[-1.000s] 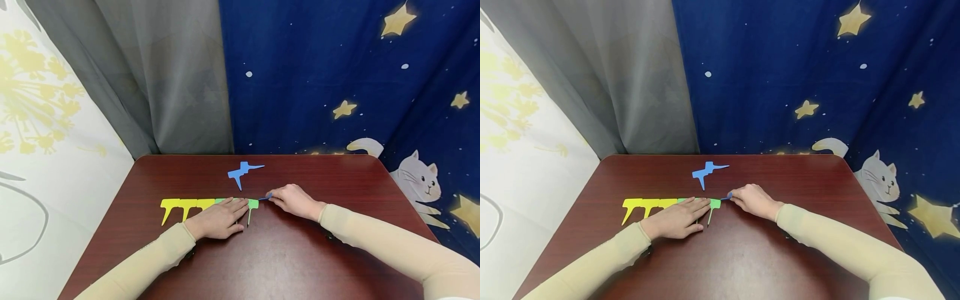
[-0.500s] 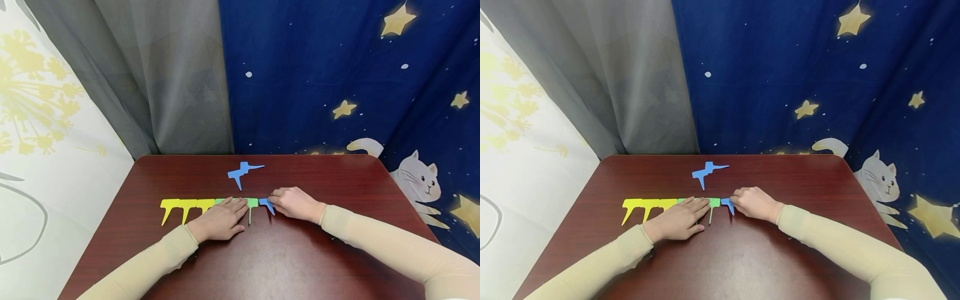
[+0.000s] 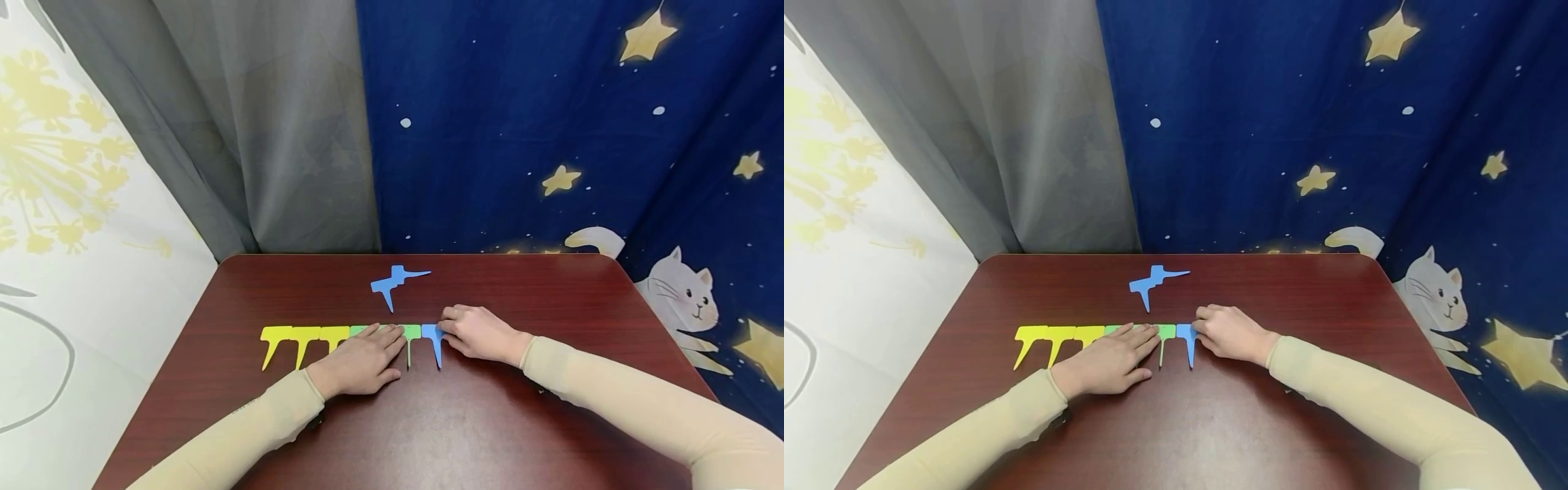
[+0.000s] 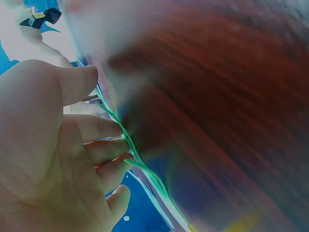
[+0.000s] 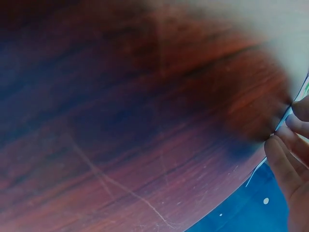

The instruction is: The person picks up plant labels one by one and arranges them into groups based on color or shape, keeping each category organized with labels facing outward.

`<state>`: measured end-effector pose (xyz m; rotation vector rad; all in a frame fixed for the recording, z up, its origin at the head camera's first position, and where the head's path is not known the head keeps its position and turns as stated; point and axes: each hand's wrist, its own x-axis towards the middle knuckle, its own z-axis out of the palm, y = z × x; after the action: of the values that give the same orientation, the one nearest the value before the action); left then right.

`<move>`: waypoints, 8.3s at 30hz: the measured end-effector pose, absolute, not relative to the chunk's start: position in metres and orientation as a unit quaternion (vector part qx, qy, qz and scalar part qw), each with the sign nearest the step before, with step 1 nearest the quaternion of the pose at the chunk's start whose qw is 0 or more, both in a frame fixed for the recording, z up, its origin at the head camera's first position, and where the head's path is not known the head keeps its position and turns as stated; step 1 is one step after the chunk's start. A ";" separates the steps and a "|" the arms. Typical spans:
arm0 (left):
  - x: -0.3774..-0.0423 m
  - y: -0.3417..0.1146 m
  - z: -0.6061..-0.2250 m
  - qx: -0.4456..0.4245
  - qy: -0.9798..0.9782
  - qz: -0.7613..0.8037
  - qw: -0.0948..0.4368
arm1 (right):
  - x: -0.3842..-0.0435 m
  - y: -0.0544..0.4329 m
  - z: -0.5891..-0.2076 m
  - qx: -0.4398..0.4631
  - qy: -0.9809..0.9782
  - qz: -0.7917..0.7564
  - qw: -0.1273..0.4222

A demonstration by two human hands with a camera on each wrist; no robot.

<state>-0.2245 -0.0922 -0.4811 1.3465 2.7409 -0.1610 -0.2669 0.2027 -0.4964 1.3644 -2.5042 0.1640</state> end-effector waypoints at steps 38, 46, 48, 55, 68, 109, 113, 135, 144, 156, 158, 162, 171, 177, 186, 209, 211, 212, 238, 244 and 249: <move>-0.214 -0.123 -0.482 0.403 0.915 -0.006 0.031 | -0.323 0.121 -0.481 0.325 -0.938 0.121 0.032; -0.214 -0.124 -0.481 0.401 0.915 -0.007 0.033 | -0.333 0.093 -0.479 0.263 -0.951 0.153 -0.053; -0.214 -0.124 -0.481 0.401 0.915 -0.005 0.034 | -0.334 0.091 -0.480 0.256 -0.951 0.158 -0.062; -0.213 -0.124 -0.481 0.400 0.916 -0.006 0.038 | -0.332 0.093 -0.484 0.260 -0.943 0.196 -0.068; -0.215 -0.120 -0.482 0.407 0.913 0.002 0.027 | -0.332 0.105 -0.473 0.389 -0.908 -0.024 0.154; -0.246 -0.080 -0.482 0.467 0.881 -0.020 0.073 | -0.279 0.227 -0.467 0.501 -0.797 -0.045 0.333; -0.248 -0.080 -0.485 0.474 0.878 -0.021 0.069 | -0.268 0.238 -0.465 0.493 -0.801 -0.052 0.335; -0.245 -0.071 -0.488 0.483 0.873 -0.015 0.060 | -0.225 0.259 -0.492 0.511 -0.788 -0.061 0.339; -0.242 -0.067 -0.485 0.476 0.877 -0.010 0.073 | -0.217 0.255 -0.495 0.527 -0.775 -0.054 0.346; -0.243 -0.068 -0.489 0.480 0.875 -0.013 0.067 | -0.212 0.246 -0.496 0.542 -0.757 -0.031 0.363; -0.243 -0.069 -0.489 0.480 0.875 -0.012 0.067 | -0.213 0.246 -0.497 0.536 -0.772 -0.012 0.342; -0.245 -0.070 -0.489 0.478 0.876 -0.013 0.063 | -0.217 0.248 -0.496 0.487 -0.831 0.037 0.267; -0.245 -0.070 -0.487 0.478 0.876 -0.014 0.069 | -0.224 0.251 -0.500 0.404 -0.906 0.071 0.106; -0.245 -0.071 -0.487 0.477 0.876 -0.013 0.072 | -0.224 0.254 -0.506 0.410 -0.905 0.066 0.092; -0.245 -0.071 -0.489 0.479 0.875 -0.014 0.068 | -0.222 0.252 -0.503 0.418 -0.902 0.064 0.089; -0.244 -0.075 -0.488 0.469 0.880 0.002 0.076 | -0.312 0.223 -0.481 0.342 -0.924 0.064 0.161; -0.244 -0.076 -0.488 0.471 0.879 0.002 0.075 | -0.323 0.218 -0.481 0.329 -0.930 0.060 0.153; -0.244 -0.077 -0.487 0.473 0.878 0.002 0.073 | -0.329 0.216 -0.481 0.322 -0.933 0.061 0.147; -0.242 -0.083 -0.488 0.478 0.875 0.010 0.079 | -0.397 0.176 -0.492 0.318 -0.943 -0.017 0.099; -0.242 -0.081 -0.488 0.481 0.873 0.012 0.077 | -0.398 0.175 -0.492 0.335 -0.935 -0.025 0.113; -0.242 -0.081 -0.487 0.484 0.872 0.016 0.077 | -0.398 0.175 -0.494 0.347 -0.929 -0.034 0.122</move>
<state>-0.2418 -0.0811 -0.4871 1.4488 2.6115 0.0471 -0.3984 0.1750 -0.4938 1.0115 -2.7130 -0.1005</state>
